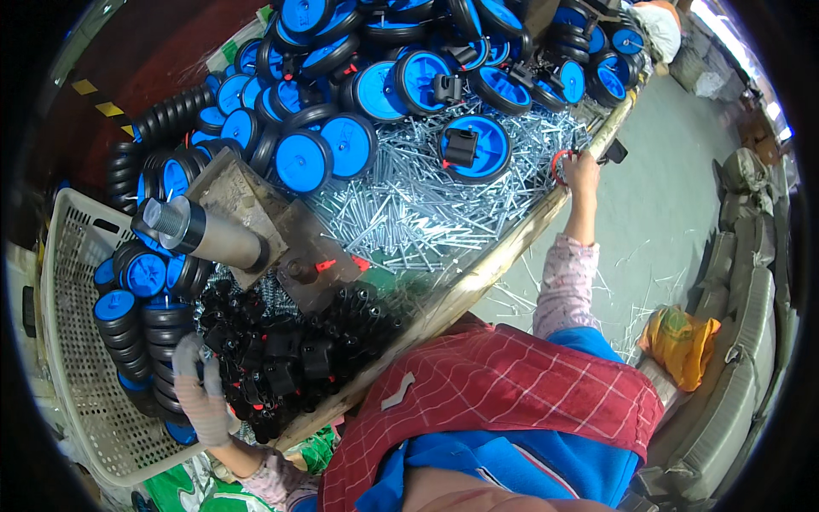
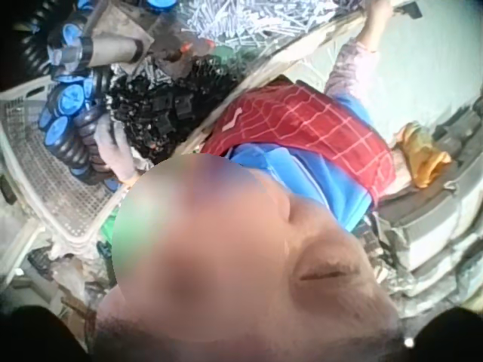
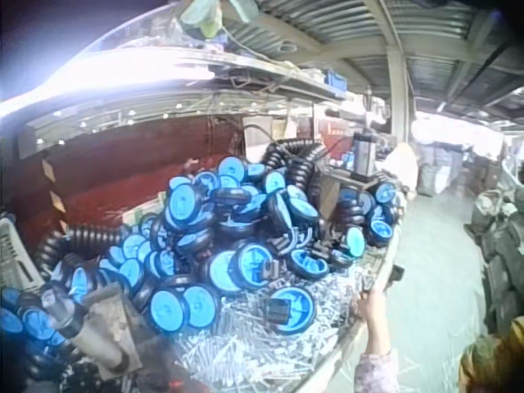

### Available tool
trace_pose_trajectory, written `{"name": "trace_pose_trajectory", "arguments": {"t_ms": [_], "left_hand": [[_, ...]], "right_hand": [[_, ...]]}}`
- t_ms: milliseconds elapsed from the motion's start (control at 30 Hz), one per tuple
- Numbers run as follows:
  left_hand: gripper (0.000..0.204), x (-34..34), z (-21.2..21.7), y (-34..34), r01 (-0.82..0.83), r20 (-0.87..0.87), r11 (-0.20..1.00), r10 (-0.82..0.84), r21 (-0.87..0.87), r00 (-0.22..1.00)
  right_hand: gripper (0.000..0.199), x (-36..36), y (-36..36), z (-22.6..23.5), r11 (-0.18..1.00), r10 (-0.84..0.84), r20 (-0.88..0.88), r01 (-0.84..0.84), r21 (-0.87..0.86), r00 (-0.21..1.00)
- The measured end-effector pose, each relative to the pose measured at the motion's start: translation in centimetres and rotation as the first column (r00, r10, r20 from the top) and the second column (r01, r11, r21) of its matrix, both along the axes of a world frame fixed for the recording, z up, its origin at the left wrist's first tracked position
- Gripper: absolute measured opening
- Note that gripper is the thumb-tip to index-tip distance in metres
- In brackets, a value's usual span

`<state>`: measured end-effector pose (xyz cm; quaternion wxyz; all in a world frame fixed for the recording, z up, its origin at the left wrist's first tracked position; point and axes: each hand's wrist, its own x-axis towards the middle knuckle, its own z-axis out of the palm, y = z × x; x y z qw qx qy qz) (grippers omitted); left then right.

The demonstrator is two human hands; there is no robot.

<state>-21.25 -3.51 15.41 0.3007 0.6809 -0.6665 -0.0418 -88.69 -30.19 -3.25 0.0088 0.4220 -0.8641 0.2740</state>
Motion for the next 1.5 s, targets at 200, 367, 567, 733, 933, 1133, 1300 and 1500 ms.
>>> {"name": "trace_pose_trajectory", "arguments": {"t_ms": [200,367,567,733,933,1133,1300,1500], "left_hand": [[0.025,-0.1,-3.5,5.5,-0.171,-0.105,0.985,0.166,-0.036,0.981],[0.020,-0.8,-7.6,9.4,-0.265,-0.189,0.962,0.250,-0.060,0.950],[0.016,-5.0,-8.6,8.7,-0.288,-0.251,0.950,0.252,-0.118,0.935],[0.017,-6.2,-8.2,6.6,-0.207,-0.244,0.972,0.175,-0.111,0.954],[0.016,-7.1,-8.5,4.8,-0.145,-0.201,0.981,0.117,-0.131,0.973],[0.016,-6.9,-9.1,5.1,-0.175,-0.202,0.983,0.160,-0.056,0.966],[0.016,-6.7,-8.8,5.5,-0.188,-0.209,0.976,0.162,-0.111,0.964],[0.017,-3.9,-9.9,9.6,-0.271,-0.214,0.952,0.237,-0.146,0.948]], "right_hand": [[0.042,-2.4,-4.8,-1.4,0.997,0.066,-0.030,-0.065,0.051,0.997],[0.036,-0.1,-2.3,0.2,0.986,0.101,-0.249,-0.130,-0.102,0.963],[0.010,11.4,6.9,0.1,0.590,0.622,-0.294,-0.681,-0.433,0.726],[0.071,15.6,8.2,2.5,0.259,0.929,-0.276,-0.966,0.006,0.248],[0.074,16.2,4.0,1.9,0.147,0.938,-0.342,-0.962,0.231,0.061],[0.067,22.1,4.3,0.4,0.189,0.859,-0.512,-0.944,0.272,0.024],[0.067,25.2,4.0,0.8,0.183,0.869,-0.493,-0.957,0.227,0.049],[0.045,25.7,10.4,0.9,-0.200,0.907,-0.321,-0.949,0.243,-0.273]]}}
